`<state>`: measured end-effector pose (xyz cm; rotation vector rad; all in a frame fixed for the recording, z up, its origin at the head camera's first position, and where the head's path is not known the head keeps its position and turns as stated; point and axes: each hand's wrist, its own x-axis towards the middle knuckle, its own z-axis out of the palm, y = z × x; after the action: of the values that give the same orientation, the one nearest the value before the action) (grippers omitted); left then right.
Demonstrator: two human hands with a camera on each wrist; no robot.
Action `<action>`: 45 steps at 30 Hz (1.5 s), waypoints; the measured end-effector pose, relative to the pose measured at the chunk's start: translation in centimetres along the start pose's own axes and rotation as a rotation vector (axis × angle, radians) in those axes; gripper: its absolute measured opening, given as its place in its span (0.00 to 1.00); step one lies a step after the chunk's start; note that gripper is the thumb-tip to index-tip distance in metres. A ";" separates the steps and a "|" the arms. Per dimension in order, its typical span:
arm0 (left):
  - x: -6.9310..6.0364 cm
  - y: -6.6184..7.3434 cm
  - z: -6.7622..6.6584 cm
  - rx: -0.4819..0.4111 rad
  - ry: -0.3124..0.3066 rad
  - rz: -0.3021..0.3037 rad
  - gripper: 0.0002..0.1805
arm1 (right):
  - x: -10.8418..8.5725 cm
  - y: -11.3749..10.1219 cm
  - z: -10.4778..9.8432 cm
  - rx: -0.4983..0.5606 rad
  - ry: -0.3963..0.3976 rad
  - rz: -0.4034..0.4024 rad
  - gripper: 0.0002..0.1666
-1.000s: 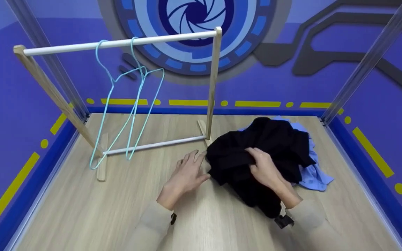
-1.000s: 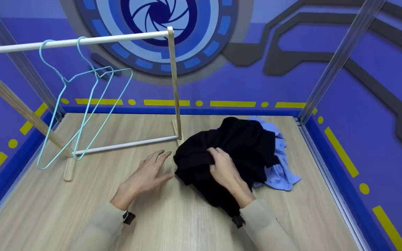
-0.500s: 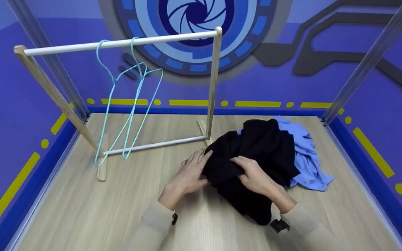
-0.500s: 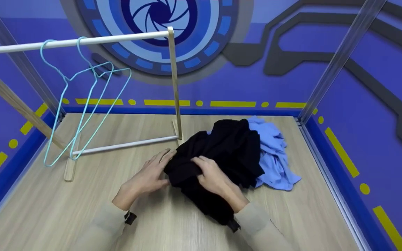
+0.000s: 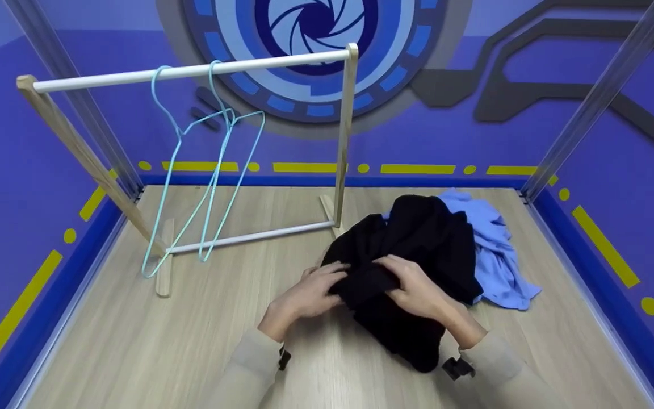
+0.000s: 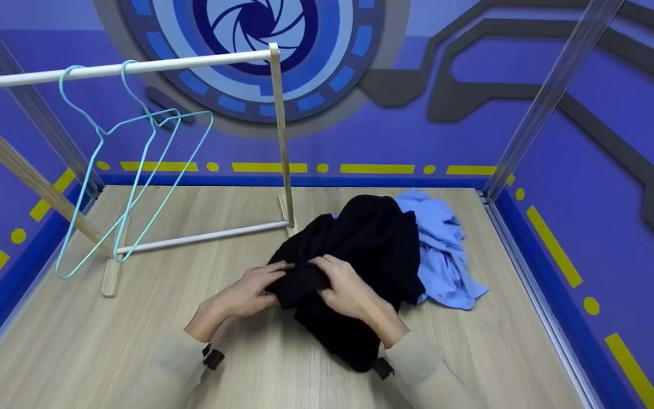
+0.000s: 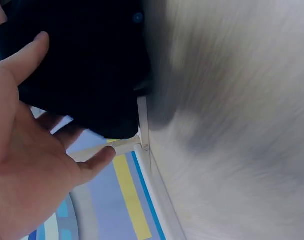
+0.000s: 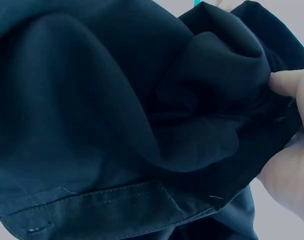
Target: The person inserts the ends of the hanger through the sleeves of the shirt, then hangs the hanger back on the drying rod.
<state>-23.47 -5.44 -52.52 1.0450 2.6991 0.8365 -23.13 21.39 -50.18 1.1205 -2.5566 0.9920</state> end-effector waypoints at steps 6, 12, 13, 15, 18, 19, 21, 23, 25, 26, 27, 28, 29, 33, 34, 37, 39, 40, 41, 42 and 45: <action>0.2 -0.2 0.1 -0.023 0.031 0.009 0.12 | -0.3 0.7 -0.8 -0.041 0.070 0.053 0.31; 0.2 -0.1 -0.1 -0.049 0.036 -0.019 0.14 | -0.5 1.5 -1.6 -0.153 0.180 0.129 0.31; 0.2 -0.1 -0.2 -0.044 0.037 -0.030 0.17 | -0.5 1.7 -1.7 -0.183 0.198 0.151 0.33; 0.2 -0.1 -0.2 -0.031 0.049 -0.051 0.21 | -0.6 2.1 -1.9 -0.232 0.213 0.215 0.43; 0.2 -0.2 -0.2 -0.027 0.078 -0.085 0.26 | -0.9 2.8 -2.3 -0.257 0.154 0.350 0.61; 0.2 -0.2 -0.2 -0.036 0.084 -0.093 0.25 | -1.1 3.0 -2.3 -0.244 0.117 0.388 0.65; 0.1 -0.3 -0.1 -0.057 0.099 -0.103 0.23 | -1.4 3.4 -2.2 -0.215 0.032 0.454 0.69; 0.0 -0.4 0.0 -0.074 0.104 -0.104 0.20 | -1.9 3.8 -1.9 -0.186 -0.046 0.492 0.67; 0.0 -0.4 0.1 -0.087 0.107 -0.101 0.17 | -2.2 4.1 -1.3 -0.173 -0.089 0.502 0.62; -0.1 -0.5 0.1 -0.087 0.110 -0.098 0.17 | -2.3 4.2 -1.0 -0.177 -0.099 0.503 0.60; -0.1 -0.5 0.1 -0.087 0.111 -0.096 0.17 | -2.4 4.2 -0.8 -0.179 -0.098 0.496 0.56; -0.1 -0.5 0.2 -0.087 0.112 -0.094 0.17 | -2.5 4.3 -0.5 -0.185 -0.091 0.488 0.53; -0.1 -0.5 0.2 -0.088 0.113 -0.093 0.17 | -2.5 4.3 -0.3 -0.193 -0.079 0.478 0.50; -0.1 -0.5 0.1 -0.090 0.120 -0.082 0.16 | -2.3 4.3 0.2 -0.222 -0.032 0.438 0.37; -0.1 -0.5 0.1 -0.092 0.123 -0.080 0.16 | -2.2 4.3 0.3 -0.227 -0.026 0.432 0.34; -0.1 -0.6 0.1 -0.092 0.132 -0.069 0.15 | -2.1 4.5 0.5 -0.231 -0.015 0.426 0.26; -0.1 -0.5 0.2 -0.096 0.139 -0.065 0.15 | -2.1 4.5 0.5 -0.236 -0.001 0.423 0.21; -0.2 -0.5 0.2 -0.095 0.142 -0.066 0.16 | -2.1 4.5 0.6 -0.236 0.007 0.423 0.19; -0.2 -0.5 0.2 -0.093 0.148 -0.066 0.18 | -2.1 4.6 0.6 -0.234 0.016 0.421 0.18; -0.2 -0.5 0.2 -0.093 0.155 -0.063 0.20 | -2.0 4.6 0.7 -0.230 0.027 0.418 0.17; -0.3 -0.4 0.1 -0.096 0.168 -0.066 0.28 | -2.0 4.7 0.8 -0.209 0.064 0.409 0.15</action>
<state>-23.42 -5.86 -52.84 0.8989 2.7790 1.0741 -24.93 24.34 -53.99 0.5147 -2.8153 0.7924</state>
